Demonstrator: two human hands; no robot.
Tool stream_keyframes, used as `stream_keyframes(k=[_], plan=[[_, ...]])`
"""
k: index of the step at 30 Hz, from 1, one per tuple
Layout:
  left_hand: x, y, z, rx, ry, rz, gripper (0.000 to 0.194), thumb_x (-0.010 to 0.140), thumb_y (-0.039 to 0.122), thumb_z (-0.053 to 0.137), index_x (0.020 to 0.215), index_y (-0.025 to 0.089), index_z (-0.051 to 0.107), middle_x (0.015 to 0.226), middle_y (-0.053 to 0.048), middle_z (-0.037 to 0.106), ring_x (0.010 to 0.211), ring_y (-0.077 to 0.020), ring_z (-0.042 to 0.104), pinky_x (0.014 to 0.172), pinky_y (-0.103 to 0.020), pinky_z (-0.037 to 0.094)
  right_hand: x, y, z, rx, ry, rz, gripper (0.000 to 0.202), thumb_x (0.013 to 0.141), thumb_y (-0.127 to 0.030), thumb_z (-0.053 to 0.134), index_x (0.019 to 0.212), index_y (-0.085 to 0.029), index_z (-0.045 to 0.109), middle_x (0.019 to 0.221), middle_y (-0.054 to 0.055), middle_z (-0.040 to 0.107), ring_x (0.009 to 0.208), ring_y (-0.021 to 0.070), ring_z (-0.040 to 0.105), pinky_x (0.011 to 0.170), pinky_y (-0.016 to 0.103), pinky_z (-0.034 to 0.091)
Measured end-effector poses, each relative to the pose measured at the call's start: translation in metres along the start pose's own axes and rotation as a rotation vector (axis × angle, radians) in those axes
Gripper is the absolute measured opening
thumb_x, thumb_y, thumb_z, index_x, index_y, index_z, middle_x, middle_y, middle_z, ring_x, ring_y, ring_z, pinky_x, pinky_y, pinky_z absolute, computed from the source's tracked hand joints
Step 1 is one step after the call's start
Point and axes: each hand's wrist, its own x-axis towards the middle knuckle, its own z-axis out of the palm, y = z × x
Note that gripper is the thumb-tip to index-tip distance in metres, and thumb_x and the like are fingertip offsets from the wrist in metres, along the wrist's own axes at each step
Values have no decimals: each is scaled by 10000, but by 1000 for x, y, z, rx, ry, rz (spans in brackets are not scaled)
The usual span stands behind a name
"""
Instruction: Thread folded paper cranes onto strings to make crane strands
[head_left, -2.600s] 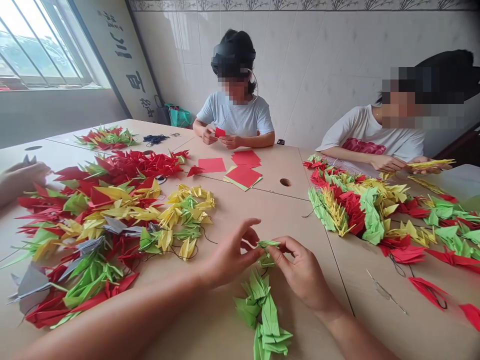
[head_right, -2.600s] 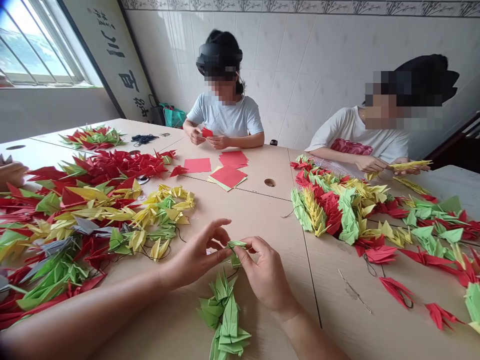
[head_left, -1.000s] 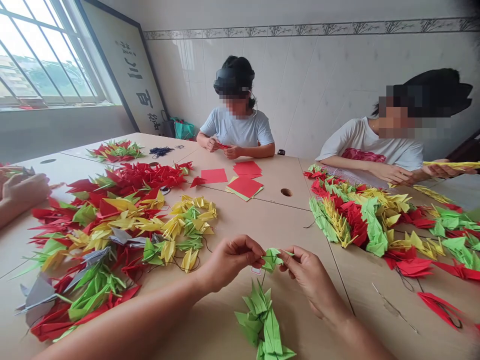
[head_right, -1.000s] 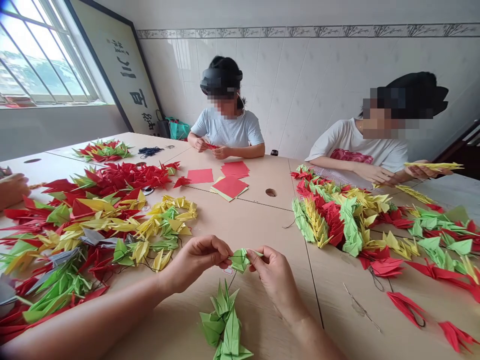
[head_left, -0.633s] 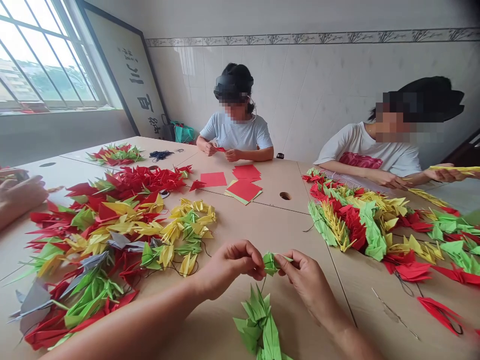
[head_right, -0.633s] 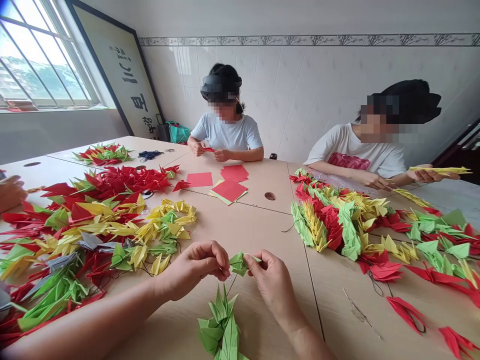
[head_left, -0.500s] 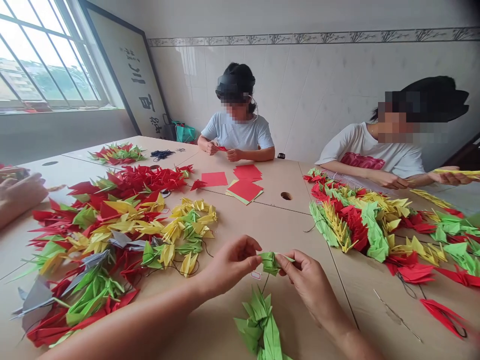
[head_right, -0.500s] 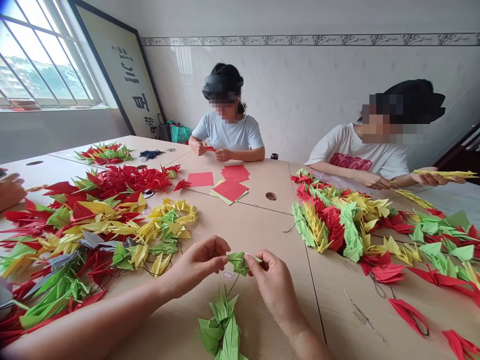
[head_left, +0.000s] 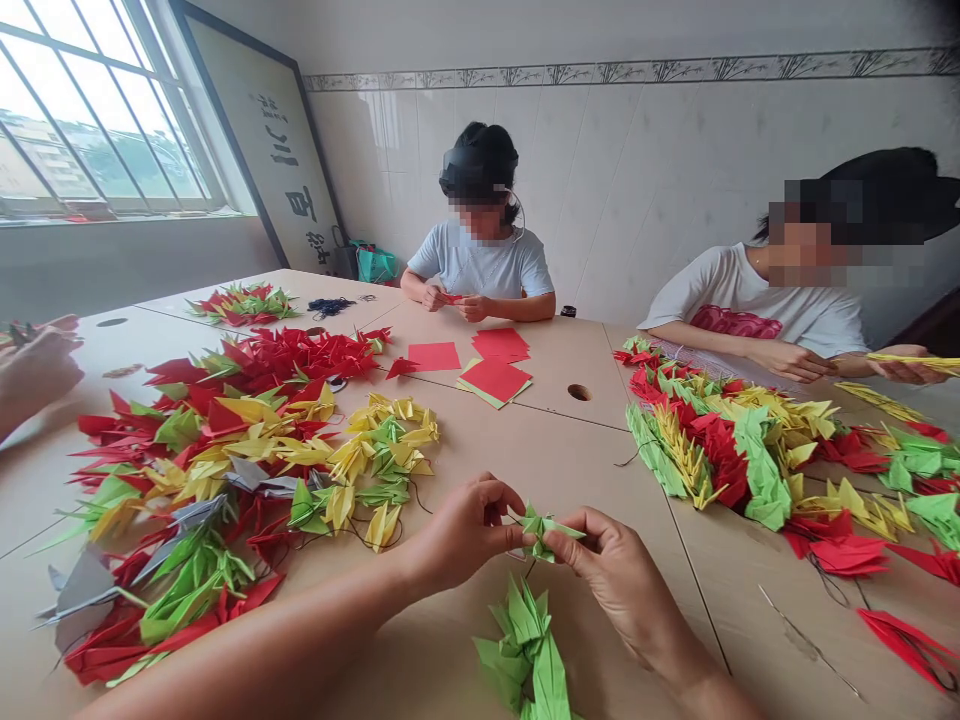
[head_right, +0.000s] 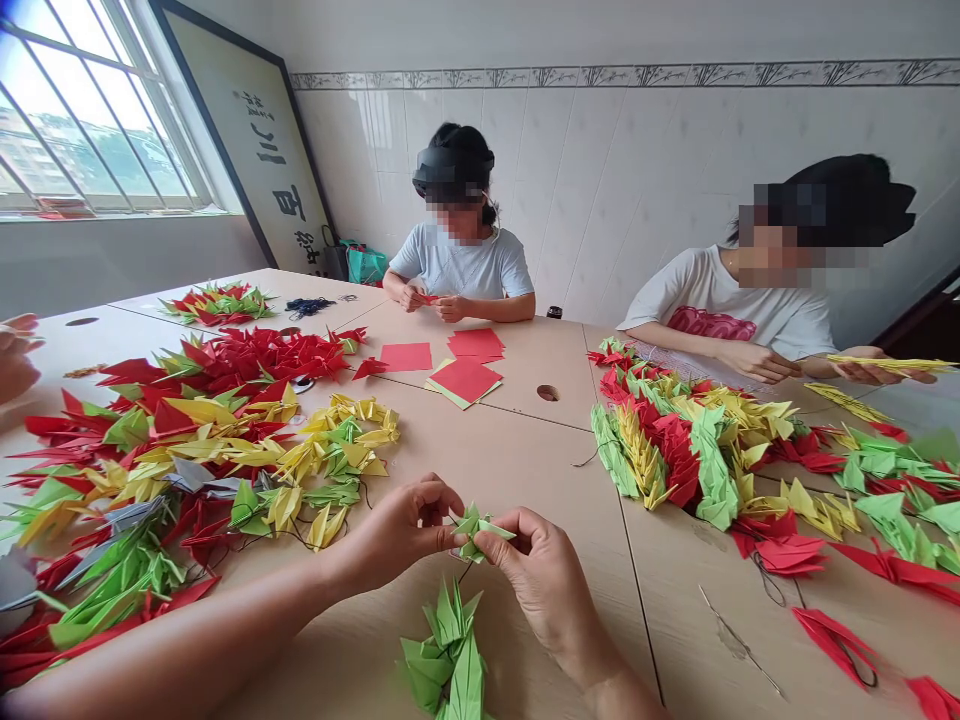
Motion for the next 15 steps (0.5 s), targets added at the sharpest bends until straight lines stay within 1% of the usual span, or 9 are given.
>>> stream_keyframes(k=[2, 3, 6, 8, 12, 13, 15], plan=[[-1, 0, 1, 3, 48, 26, 300, 641, 349, 696, 865, 178, 593, 725, 22, 472, 630, -95, 419, 582, -210, 367, -1, -2, 0, -15, 13, -6, 339, 695, -489, 629, 682, -151, 629, 643, 28, 617, 623, 155, 524, 586, 249, 422], [-1, 0, 1, 18, 58, 47, 292, 646, 348, 693, 865, 181, 593, 727, 21, 475, 637, -96, 422, 586, -210, 369, -1, -3, 0, -23, 16, -11, 333, 695, -485, 629, 677, -153, 629, 638, 26, 618, 625, 157, 527, 588, 250, 423], [-2, 0, 1, 82, 9, 93, 209, 689, 365, 654, 786, 181, 632, 760, -3, 498, 670, -106, 445, 618, -219, 382, -1, -2, 1, -54, 22, -25, 314, 694, -472, 633, 662, -160, 623, 632, 24, 620, 627, 161, 532, 587, 252, 421], [-3, 0, 1, 106, -15, 96, 195, 708, 364, 635, 780, 183, 637, 771, -10, 504, 678, -109, 453, 622, -222, 386, 0, -1, 1, -66, 23, -34, 304, 702, -465, 629, 669, -163, 621, 641, 24, 626, 630, 161, 536, 590, 252, 419], [-4, -1, 1, 134, 80, 137, 206, 701, 304, 649, 858, 190, 581, 776, 5, 492, 687, -108, 444, 615, -212, 385, 1, 2, 1, -60, 26, -48, 280, 718, -445, 626, 681, -167, 621, 646, 16, 630, 625, 155, 540, 592, 243, 422], [-4, -1, 1, 141, 80, 153, 197, 707, 297, 645, 859, 190, 580, 788, 3, 494, 696, -107, 448, 621, -211, 387, 1, 2, 1, -57, 28, -52, 273, 720, -439, 627, 680, -169, 621, 645, 14, 630, 624, 154, 542, 592, 240, 423], [-5, -1, 1, 153, 27, 176, 163, 731, 306, 625, 843, 191, 605, 818, -8, 502, 713, -107, 463, 637, -211, 394, 0, 2, 2, -63, 34, -60, 258, 725, -426, 628, 676, -173, 621, 639, 10, 628, 619, 152, 544, 588, 234, 423]])
